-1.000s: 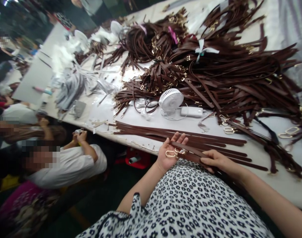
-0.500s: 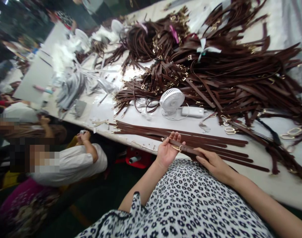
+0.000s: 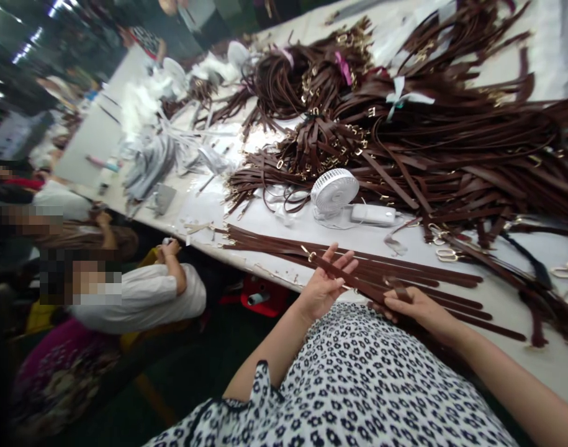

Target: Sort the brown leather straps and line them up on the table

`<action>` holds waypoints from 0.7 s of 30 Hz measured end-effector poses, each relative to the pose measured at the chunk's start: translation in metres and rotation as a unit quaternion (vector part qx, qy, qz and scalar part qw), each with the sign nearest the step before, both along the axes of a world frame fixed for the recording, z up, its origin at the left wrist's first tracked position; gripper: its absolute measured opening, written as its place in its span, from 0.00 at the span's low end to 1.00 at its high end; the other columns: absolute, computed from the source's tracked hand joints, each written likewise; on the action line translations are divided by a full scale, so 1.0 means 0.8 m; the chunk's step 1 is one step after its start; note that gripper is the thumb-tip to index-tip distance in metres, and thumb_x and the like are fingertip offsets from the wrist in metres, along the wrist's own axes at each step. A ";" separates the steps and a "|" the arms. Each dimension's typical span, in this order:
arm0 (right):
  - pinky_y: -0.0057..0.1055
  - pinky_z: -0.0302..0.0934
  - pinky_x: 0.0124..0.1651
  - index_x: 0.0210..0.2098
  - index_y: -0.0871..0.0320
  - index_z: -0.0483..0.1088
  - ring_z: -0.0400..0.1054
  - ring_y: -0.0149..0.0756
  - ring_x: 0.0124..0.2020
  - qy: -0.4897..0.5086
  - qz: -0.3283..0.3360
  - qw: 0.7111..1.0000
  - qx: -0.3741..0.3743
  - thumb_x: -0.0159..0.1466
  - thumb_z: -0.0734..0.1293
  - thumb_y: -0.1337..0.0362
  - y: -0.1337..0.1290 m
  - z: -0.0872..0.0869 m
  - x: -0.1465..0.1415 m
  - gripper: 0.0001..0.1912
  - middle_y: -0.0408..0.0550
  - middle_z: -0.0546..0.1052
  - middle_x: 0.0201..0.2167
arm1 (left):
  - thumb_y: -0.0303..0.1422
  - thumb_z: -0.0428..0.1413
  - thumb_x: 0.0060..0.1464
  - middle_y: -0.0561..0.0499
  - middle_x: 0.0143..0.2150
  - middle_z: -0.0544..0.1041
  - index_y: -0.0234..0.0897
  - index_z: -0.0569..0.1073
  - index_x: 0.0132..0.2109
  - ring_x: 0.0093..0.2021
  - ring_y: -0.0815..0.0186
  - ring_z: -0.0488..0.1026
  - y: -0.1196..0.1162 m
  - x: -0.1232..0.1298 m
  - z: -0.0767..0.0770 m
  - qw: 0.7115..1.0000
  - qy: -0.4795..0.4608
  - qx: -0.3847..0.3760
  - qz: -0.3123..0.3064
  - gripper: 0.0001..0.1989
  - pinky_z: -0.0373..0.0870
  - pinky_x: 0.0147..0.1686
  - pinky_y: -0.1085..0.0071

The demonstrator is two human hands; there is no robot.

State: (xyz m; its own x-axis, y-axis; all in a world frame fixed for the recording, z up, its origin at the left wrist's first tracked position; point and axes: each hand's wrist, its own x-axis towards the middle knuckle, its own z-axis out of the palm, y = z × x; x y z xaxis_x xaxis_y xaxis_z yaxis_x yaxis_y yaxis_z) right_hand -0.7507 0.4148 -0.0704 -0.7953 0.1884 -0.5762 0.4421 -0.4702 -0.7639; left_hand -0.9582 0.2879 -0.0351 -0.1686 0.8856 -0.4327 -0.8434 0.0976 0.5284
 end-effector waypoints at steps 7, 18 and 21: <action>0.53 0.63 0.63 0.47 0.57 0.80 0.72 0.59 0.54 -0.019 -0.072 0.997 0.022 0.57 0.72 0.40 -0.004 0.007 -0.005 0.30 0.57 0.81 0.48 | 0.18 0.64 0.47 0.41 0.73 0.59 0.48 0.59 0.69 0.71 0.54 0.61 0.002 -0.002 -0.004 0.999 -0.005 -0.005 0.044 0.46 0.58 0.66 0.61; 0.49 0.71 0.50 0.37 0.59 0.82 0.77 0.57 0.40 -0.062 -0.024 0.998 0.013 0.54 0.74 0.38 0.014 0.003 0.011 0.29 0.55 0.83 0.35 | 0.18 0.63 0.45 0.41 0.74 0.58 0.45 0.64 0.65 0.70 0.54 0.62 -0.018 -0.026 0.003 0.995 0.028 -0.029 0.088 0.41 0.66 0.51 0.72; 0.48 0.71 0.49 0.39 0.59 0.82 0.76 0.56 0.40 -0.063 -0.024 0.997 0.040 0.56 0.73 0.38 0.018 -0.009 0.014 0.29 0.55 0.83 0.37 | 0.19 0.64 0.46 0.41 0.74 0.58 0.44 0.65 0.65 0.71 0.54 0.61 -0.023 -0.033 0.002 0.996 0.035 -0.011 0.078 0.39 0.66 0.52 0.73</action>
State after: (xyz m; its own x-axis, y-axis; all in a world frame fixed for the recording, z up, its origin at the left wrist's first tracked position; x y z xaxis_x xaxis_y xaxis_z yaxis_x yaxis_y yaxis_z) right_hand -0.7391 0.4293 -0.0773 -0.7067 0.2738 -0.6524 0.5148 -0.4335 -0.7396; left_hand -0.9847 0.2695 -0.0333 -0.3339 0.8365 -0.4344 -0.8102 -0.0192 0.5859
